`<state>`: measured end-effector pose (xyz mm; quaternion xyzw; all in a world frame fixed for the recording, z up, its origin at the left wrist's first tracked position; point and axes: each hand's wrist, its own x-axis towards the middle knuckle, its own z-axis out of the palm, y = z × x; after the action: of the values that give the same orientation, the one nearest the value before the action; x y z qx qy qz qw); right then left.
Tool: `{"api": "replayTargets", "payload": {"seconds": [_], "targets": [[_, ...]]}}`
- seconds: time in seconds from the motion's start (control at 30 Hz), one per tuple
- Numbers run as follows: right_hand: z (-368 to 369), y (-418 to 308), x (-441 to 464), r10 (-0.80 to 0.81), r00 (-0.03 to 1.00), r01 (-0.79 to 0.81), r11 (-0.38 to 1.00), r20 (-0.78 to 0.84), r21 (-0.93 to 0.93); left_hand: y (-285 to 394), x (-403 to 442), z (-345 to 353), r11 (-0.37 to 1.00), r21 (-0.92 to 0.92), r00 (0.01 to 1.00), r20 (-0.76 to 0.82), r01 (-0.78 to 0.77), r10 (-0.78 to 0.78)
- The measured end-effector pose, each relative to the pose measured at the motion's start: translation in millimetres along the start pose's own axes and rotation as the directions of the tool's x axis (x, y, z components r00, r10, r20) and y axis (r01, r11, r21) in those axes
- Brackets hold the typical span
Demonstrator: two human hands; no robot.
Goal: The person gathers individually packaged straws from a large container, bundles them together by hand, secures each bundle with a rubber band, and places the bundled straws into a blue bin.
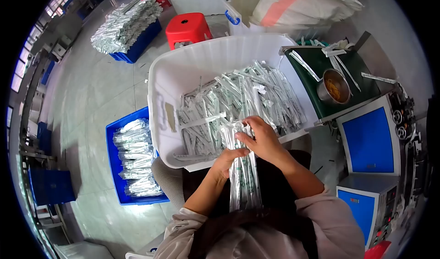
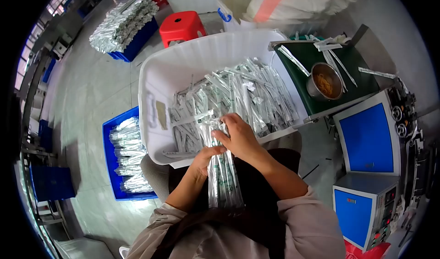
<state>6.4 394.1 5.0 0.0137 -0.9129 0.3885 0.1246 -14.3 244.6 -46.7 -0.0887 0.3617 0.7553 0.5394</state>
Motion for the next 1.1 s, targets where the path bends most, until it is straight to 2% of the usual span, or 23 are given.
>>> {"api": "replayTargets", "payload": {"seconds": [0.07,0.13,0.17,0.23,0.3,0.33,0.37,0.43,0.47,0.53,0.57,0.6,0.63,0.67,0.7,0.73,0.83,0.9,0.93,0.97,1.03,1.07,1.1], "targets": [[1,6,-5,0.017,0.998,-0.016,1.0,-0.064,0.012,0,3,-3,1.0,-0.004,0.995,-0.098,-0.014,0.013],[-4,7,-7,0.245,0.968,-0.247,0.968,0.057,0.033,3,-1,-6,0.999,-0.039,0.998,-0.06,-0.003,0.001],[-4,15,-3,0.244,0.969,-0.246,0.969,0.052,0.039,3,0,-9,0.998,-0.056,0.999,-0.038,-0.005,0.003],[-3,39,21,0.076,0.986,-0.059,0.991,-0.147,0.119,0,2,-21,0.986,-0.165,1.0,0.005,0.026,-0.026],[-29,51,74,0.207,0.966,-0.181,0.969,-0.152,0.167,-3,2,-23,0.962,-0.267,0.995,0.062,-0.056,0.075],[-33,56,93,0.167,0.954,-0.138,0.982,-0.247,0.131,-4,0,-21,0.957,-0.286,0.986,0.138,-0.052,0.095],[-36,58,106,0.122,0.932,-0.097,0.991,-0.341,0.088,-2,-1,-20,0.959,-0.278,0.986,0.137,-0.056,0.098],[-39,48,118,0.114,0.935,-0.083,0.991,-0.337,0.105,-1,-3,-17,0.962,-0.256,0.977,0.161,-0.099,0.143],[-39,44,125,0.105,0.938,-0.069,0.991,-0.331,0.119,2,-4,-17,0.971,-0.183,0.979,0.106,-0.152,0.173],[-32,19,108,0.149,0.976,-0.133,0.985,-0.158,0.11,5,-5,-17,0.956,-0.228,0.976,0.076,-0.184,0.206],[-16,14,92,0.101,0.984,-0.095,0.994,-0.145,0.051,5,-6,-16,0.938,-0.275,0.971,0.049,-0.21,0.232],[16,26,74,0.068,0.988,-0.059,0.996,-0.141,0.066,5,-6,-13,0.917,-0.338,0.963,0.089,-0.21,0.254],[35,20,50,-0.057,0.982,0.063,0.998,-0.182,0.03,3,-4,-25,0.914,-0.378,0.945,0.218,-0.148,0.243],[41,4,33,0.024,0.999,-0.021,0.992,0.025,-0.127,-2,-3,-34,0.928,-0.325,0.969,0.099,-0.181,0.224],[48,-5,20,-0.111,0.985,0.09,0.984,-0.131,-0.152,-4,-2,-33,0.941,-0.265,0.977,-0.022,-0.211,0.213],[47,-5,14,-0.143,0.976,0.12,0.983,-0.165,-0.141,-7,1,-30,0.942,-0.271,0.979,-0.015,-0.199,0.202],[30,-2,32,0.018,0.995,-0.032,0.989,-0.095,-0.147,-4,2,-18,0.985,-0.071,0.971,-0.192,-0.156,0.14],[-6,1,68,0.156,0.987,-0.156,0.988,-0.028,0.0,4,5,-16,0.98,-0.11,0.983,-0.1,-0.167,0.156],[-14,10,89,0.151,0.983,-0.128,0.972,-0.102,0.199,10,1,-7,0.962,-0.138,0.971,-0.084,-0.236,0.226],[-24,20,109,0.156,0.971,-0.078,0.922,-0.18,0.38,15,2,-17,0.966,-0.19,0.984,-0.008,-0.174,0.175],[-21,58,139,0.2,0.973,-0.132,0.888,-0.112,0.441,29,-7,2,0.939,-0.205,0.955,0.051,-0.278,0.294],[-18,78,142,0.116,0.986,-0.113,0.993,-0.117,0.033,32,-6,0,0.939,-0.235,0.943,0.161,-0.251,0.292],[-11,89,134,-0.013,0.952,-0.007,0.998,-0.305,-0.064,35,-7,-1,0.941,-0.258,0.919,0.267,-0.22,0.289]]}}
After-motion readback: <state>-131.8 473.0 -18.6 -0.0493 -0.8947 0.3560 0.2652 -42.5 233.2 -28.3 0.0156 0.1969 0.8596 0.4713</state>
